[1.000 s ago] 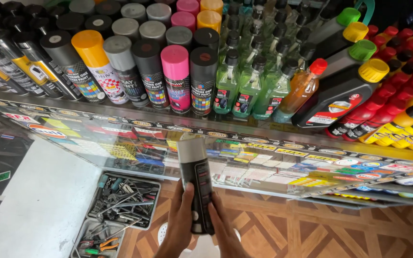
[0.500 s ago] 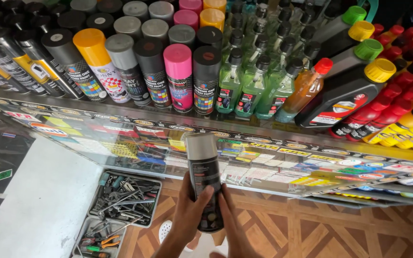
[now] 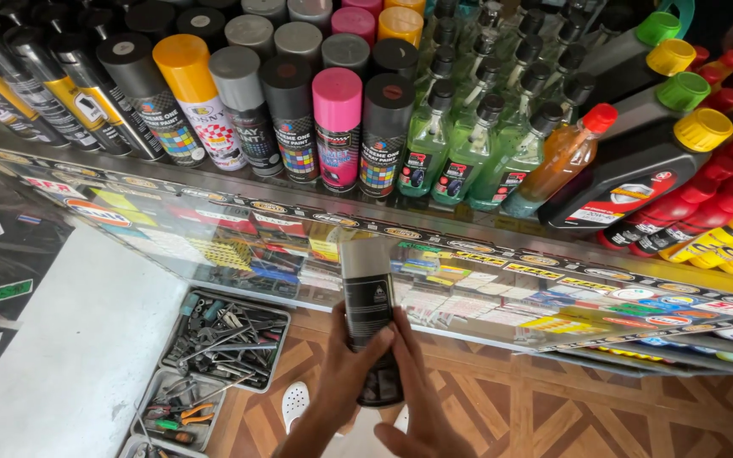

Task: Cleaning and organizing various spray paint cans by wiping them with a cloth and shaking them.

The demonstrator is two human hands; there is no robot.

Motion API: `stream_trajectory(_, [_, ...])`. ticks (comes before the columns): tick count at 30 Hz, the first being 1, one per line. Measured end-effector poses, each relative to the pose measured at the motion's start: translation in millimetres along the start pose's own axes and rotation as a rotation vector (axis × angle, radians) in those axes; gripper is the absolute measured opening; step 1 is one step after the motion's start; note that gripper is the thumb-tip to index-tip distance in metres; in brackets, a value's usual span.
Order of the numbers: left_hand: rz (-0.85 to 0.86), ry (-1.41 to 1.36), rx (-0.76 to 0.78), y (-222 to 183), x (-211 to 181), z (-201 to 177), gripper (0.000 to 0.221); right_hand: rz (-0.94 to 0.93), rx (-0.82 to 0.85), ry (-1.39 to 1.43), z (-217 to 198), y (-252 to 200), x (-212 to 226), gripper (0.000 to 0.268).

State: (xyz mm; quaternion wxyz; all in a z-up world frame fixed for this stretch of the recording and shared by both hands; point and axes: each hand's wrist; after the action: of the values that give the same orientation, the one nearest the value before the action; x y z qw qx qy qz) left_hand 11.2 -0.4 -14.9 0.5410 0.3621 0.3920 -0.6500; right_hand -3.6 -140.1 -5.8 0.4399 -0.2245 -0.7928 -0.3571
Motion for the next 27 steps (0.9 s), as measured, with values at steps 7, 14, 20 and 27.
stream_trajectory(7, [-0.155,-0.081,0.042,-8.1,-9.8,2.0,0.06,0.104,-0.083,0.349,-9.1,17.6,-9.2,0.107])
stream_trajectory(14, [-0.237,-0.191,-0.166,-1.4,3.6,-1.5,0.062,0.082,0.049,0.12,-20.9,23.1,4.9,0.095])
stream_trajectory(20, [-0.109,-0.06,-0.414,6.5,-4.3,-14.8,0.054,0.524,-0.474,0.81,62.3,-32.6,-89.2,0.079])
stream_trajectory(27, [0.061,0.296,-0.271,11.1,7.1,-12.8,0.067,0.102,-0.268,1.718,16.5,0.1,-13.1,0.086])
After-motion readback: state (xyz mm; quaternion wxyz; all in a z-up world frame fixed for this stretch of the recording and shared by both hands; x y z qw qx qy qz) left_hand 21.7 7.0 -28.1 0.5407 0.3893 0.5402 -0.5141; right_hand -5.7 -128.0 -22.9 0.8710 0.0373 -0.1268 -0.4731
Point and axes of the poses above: each hand's wrist, its own y-axis towards the middle knuckle, its own z-axis out of the palm, x = y × z, and after that the axes turned 9 degrees about x, right-handed
